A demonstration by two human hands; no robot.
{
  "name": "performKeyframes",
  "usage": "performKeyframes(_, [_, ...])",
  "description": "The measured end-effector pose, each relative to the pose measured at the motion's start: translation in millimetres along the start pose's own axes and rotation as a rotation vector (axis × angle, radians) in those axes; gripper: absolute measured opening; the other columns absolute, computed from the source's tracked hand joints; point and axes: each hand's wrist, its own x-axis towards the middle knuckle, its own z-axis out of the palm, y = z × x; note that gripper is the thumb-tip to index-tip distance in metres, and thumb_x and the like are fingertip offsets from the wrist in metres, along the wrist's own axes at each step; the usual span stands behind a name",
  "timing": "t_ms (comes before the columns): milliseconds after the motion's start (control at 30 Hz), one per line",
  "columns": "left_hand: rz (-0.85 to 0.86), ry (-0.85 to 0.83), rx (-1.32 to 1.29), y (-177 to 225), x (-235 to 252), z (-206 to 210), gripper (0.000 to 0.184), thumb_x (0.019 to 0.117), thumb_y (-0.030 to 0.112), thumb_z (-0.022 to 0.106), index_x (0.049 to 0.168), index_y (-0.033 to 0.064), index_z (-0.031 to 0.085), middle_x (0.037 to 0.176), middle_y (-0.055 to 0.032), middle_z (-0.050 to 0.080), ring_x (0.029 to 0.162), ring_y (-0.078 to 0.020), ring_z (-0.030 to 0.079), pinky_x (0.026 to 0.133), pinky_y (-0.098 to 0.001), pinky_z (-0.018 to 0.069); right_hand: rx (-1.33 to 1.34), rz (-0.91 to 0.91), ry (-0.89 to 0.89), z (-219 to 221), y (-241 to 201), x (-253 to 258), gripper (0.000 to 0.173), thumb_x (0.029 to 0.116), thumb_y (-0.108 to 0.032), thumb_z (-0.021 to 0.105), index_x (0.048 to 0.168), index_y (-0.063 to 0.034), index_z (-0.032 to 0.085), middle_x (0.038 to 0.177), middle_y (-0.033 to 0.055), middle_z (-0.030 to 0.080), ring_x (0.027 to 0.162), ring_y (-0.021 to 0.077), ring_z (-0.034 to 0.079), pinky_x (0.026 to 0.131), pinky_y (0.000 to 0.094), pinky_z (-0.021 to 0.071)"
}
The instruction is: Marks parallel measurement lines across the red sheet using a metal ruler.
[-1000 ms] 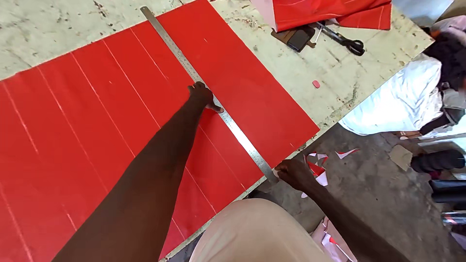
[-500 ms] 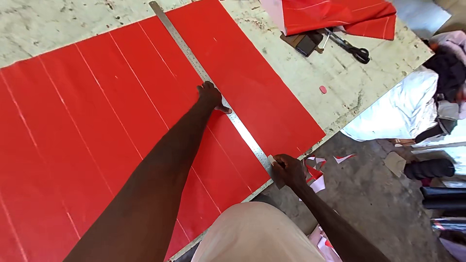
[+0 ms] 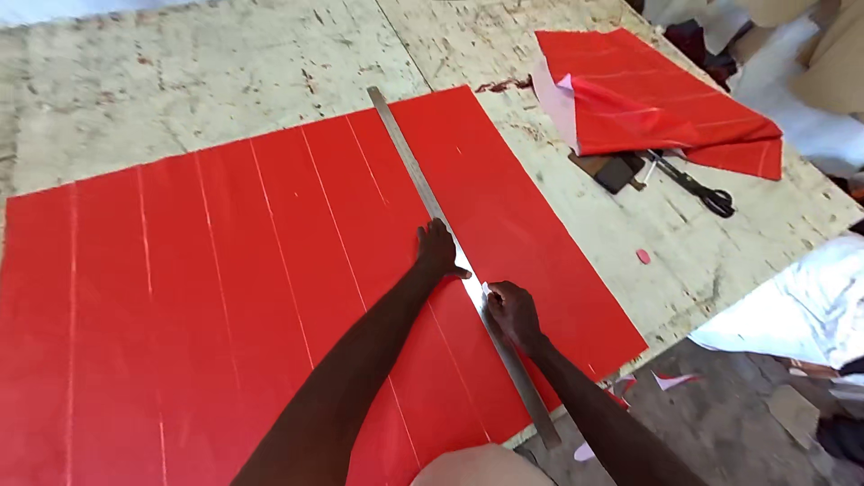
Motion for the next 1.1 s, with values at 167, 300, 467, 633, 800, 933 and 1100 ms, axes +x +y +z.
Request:
performKeyframes(167, [0.029,0.037,-0.012,-6,5,11,0.14,0.0651,0.085,0.073,0.155,-0.012,0.027,0.167,-0.0317,0.012,0.156,-0.0446,0.014,0.124,-0.0652,0.0148,-0.068,0.008,-0.158,3,-7,72,0.019,0.095,-0.013,0.06,0.106,-0.0053,0.074,0.097,0.0129,0.071,0.091,0.0293,0.07,0.08,0.051,0.0574])
performKeyframes(300, [0.067,0.105,0.004,-13,3,14,0.147,0.0607,0.09,0.07,0.155,-0.0133,0.026,0.166,-0.0329,0.017,0.155,-0.0459,0.017,0.125,-0.064,0.0134,-0.008,0.078,-0.294,-6,-3,85,0.014,0.0965,-0.017,0.064,0.105,-0.011,0.073,0.092,0.0073,0.071,0.085,0.0241,0.069,0.078,0.0495,0.0582])
performKeyframes(467, [0.184,0.198,-0.13,-46,23,-11,0.078,0.0854,0.068,0.068,0.127,0.0019,0.066,0.146,-0.0152,0.056,0.146,-0.036,0.039,0.125,-0.0632,0.015,0.245,0.181,-0.202,2,4,150,0.019,0.0978,-0.018,0.065,0.115,-0.0137,0.072,0.088,0.0032,0.073,0.073,0.0149,0.071,0.071,0.0397,0.0635])
performKeyframes(633, [0.121,0.274,-0.165,-103,88,-31,0.077,0.0894,0.072,0.06,0.133,0.0083,0.065,0.149,-0.0106,0.054,0.149,-0.0341,0.035,0.124,-0.066,0.0125,0.293,0.029,-0.114,34,-23,286,0.022,0.0954,-0.012,0.068,0.116,-0.0064,0.072,0.09,0.0091,0.073,0.074,0.0206,0.072,0.072,0.0446,0.0628])
performKeyframes(800, [0.206,0.299,-0.163,-110,107,-36,0.09,0.0792,0.082,0.062,0.123,0.0042,0.069,0.137,-0.0147,0.06,0.136,-0.0333,0.05,0.125,-0.0587,0.0211,0.177,-0.028,-0.123,84,-60,435,0.027,0.0956,-0.018,0.066,0.118,-0.0056,0.072,0.095,0.0142,0.073,0.082,0.0285,0.072,0.079,0.053,0.0599])
performKeyframes(933, [0.182,0.17,-0.062,-95,104,-40,0.115,0.07,0.089,0.063,0.139,-0.003,0.056,0.149,-0.0213,0.049,0.142,-0.0398,0.042,0.126,-0.0591,0.0146,0.078,-0.029,-0.052,121,-80,526,0.027,0.096,-0.018,0.063,0.119,-0.0057,0.071,0.102,0.0163,0.073,0.092,0.0322,0.072,0.084,0.0556,0.0581])
performKeyframes(1100, [0.184,0.077,-0.035,-91,107,-34,0.129,0.0658,0.085,0.07,0.151,-0.0065,0.039,0.161,-0.0237,0.032,0.152,-0.0421,0.025,0.126,-0.0616,0.0041,-0.048,-0.019,-0.007,144,-88,584,0.025,0.092,-0.015,0.065,0.115,-0.0075,0.072,0.104,0.0158,0.073,0.099,0.0334,0.07,0.086,0.0566,0.0562])
